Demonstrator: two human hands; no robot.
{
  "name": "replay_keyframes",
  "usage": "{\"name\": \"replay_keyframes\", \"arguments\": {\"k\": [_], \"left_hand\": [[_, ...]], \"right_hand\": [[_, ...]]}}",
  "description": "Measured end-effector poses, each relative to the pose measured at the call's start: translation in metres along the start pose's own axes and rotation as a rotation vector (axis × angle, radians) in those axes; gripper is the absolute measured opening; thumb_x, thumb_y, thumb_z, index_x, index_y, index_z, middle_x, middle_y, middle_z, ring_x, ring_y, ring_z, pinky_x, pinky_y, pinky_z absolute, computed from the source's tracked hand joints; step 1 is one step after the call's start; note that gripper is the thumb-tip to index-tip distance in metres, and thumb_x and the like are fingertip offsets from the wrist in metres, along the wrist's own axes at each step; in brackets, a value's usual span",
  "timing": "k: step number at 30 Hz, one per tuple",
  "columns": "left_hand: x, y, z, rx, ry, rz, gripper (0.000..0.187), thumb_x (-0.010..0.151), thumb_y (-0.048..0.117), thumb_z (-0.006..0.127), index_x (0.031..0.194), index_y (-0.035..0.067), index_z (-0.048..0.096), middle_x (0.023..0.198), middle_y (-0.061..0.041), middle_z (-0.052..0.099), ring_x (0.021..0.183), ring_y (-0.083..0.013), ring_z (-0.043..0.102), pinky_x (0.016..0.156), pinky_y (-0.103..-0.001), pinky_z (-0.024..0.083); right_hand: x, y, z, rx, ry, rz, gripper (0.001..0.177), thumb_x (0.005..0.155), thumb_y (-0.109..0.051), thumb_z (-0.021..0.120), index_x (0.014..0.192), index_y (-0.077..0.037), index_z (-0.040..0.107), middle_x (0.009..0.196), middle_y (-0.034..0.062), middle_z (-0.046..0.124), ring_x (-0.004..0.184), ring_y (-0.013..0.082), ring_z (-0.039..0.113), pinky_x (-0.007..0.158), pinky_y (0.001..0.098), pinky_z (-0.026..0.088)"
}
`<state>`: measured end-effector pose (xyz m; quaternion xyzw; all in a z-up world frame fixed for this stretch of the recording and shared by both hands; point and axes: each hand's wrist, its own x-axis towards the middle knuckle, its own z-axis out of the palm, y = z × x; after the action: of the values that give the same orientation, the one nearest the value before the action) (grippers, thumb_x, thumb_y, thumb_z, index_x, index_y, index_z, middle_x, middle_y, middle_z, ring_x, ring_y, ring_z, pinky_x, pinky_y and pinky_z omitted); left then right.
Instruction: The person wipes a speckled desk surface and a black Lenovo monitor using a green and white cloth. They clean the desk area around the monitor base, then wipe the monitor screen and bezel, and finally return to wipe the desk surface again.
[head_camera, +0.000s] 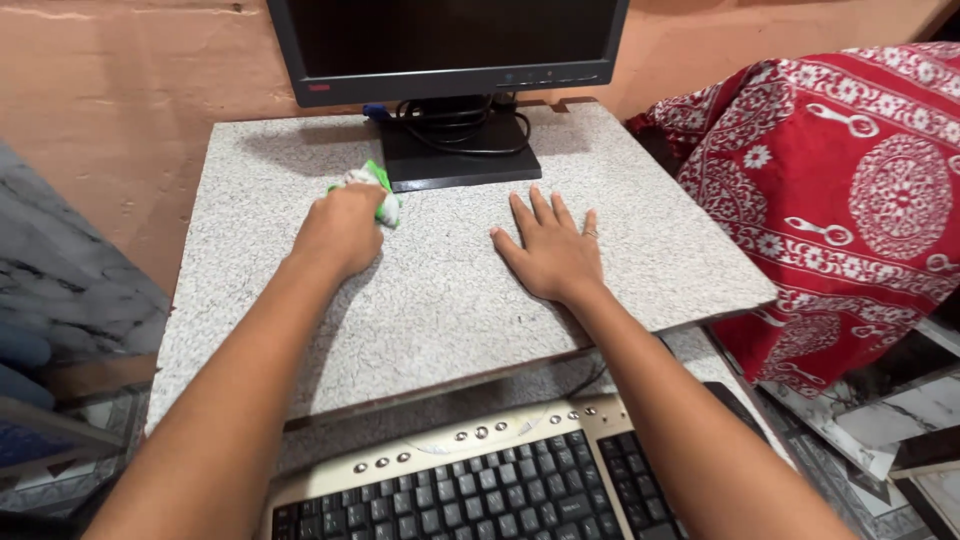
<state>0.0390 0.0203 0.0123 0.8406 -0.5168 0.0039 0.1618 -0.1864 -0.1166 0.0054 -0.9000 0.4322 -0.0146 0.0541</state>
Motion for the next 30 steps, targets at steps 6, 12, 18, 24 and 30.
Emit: {"name": "replay_keyframes", "arguments": {"k": [6, 12, 18, 24, 30], "left_hand": [[-0.028, 0.039, 0.031, 0.091, 0.04, -0.013, 0.054, 0.094, 0.009, 0.047, 0.145, -0.006, 0.041, 0.153, -0.023, 0.04, 0.147, -0.0384, 0.034, 0.12, -0.046, 0.026], [-0.046, 0.077, 0.052, -0.34, -0.037, 0.113, 0.068, 0.094, 0.026, 0.051, 0.154, 0.001, 0.032, 0.164, -0.019, 0.028, 0.151, -0.04, 0.022, 0.119, -0.05, 0.021], [-0.058, 0.05, 0.03, -0.525, 0.115, 0.101, 0.056, 0.098, 0.033, 0.047, 0.149, 0.011, 0.053, 0.163, -0.012, 0.043, 0.153, -0.0287, 0.038, 0.128, -0.048, 0.026], [-0.083, 0.01, 0.012, 0.037, 0.077, -0.074, 0.061, 0.102, 0.043, 0.037, 0.155, 0.012, 0.038, 0.165, -0.011, 0.027, 0.153, -0.0305, 0.019, 0.122, -0.053, 0.005], [-0.088, 0.018, 0.008, 0.074, 0.018, -0.127, 0.06, 0.102, 0.044, 0.031, 0.157, 0.02, 0.036, 0.167, -0.007, 0.024, 0.154, -0.0263, 0.018, 0.124, -0.051, 0.006]], "right_hand": [[-0.011, 0.002, -0.007, 0.194, 0.126, -0.035, 0.074, 0.097, -0.065, 0.026, 0.156, -0.022, 0.036, 0.166, 0.0067, 0.028, 0.155, 0.0287, 0.018, 0.123, 0.0609, 0.003], [-0.026, 0.002, -0.009, 0.402, 0.316, -0.191, 0.065, 0.101, -0.057, 0.036, 0.148, -0.015, 0.051, 0.145, 0.0173, 0.058, 0.146, 0.0362, 0.039, 0.119, 0.0661, 0.013], [-0.03, 0.005, -0.007, 0.409, 0.462, -0.394, 0.054, 0.101, -0.049, 0.046, 0.139, -0.014, 0.061, 0.14, 0.0162, 0.063, 0.14, 0.0331, 0.051, 0.122, 0.0573, 0.026], [-0.026, -0.004, 0.002, 0.413, 0.339, -0.582, 0.047, 0.1, -0.04, 0.047, 0.135, -0.013, 0.066, 0.149, 0.0127, 0.061, 0.145, 0.0327, 0.048, 0.126, 0.0506, 0.026], [-0.017, -0.07, 0.031, 0.131, 0.228, -0.538, 0.07, 0.1, -0.042, 0.048, 0.153, 0.002, 0.038, 0.159, 0.0274, 0.034, 0.148, 0.0417, 0.029, 0.12, 0.0469, 0.026]]}}
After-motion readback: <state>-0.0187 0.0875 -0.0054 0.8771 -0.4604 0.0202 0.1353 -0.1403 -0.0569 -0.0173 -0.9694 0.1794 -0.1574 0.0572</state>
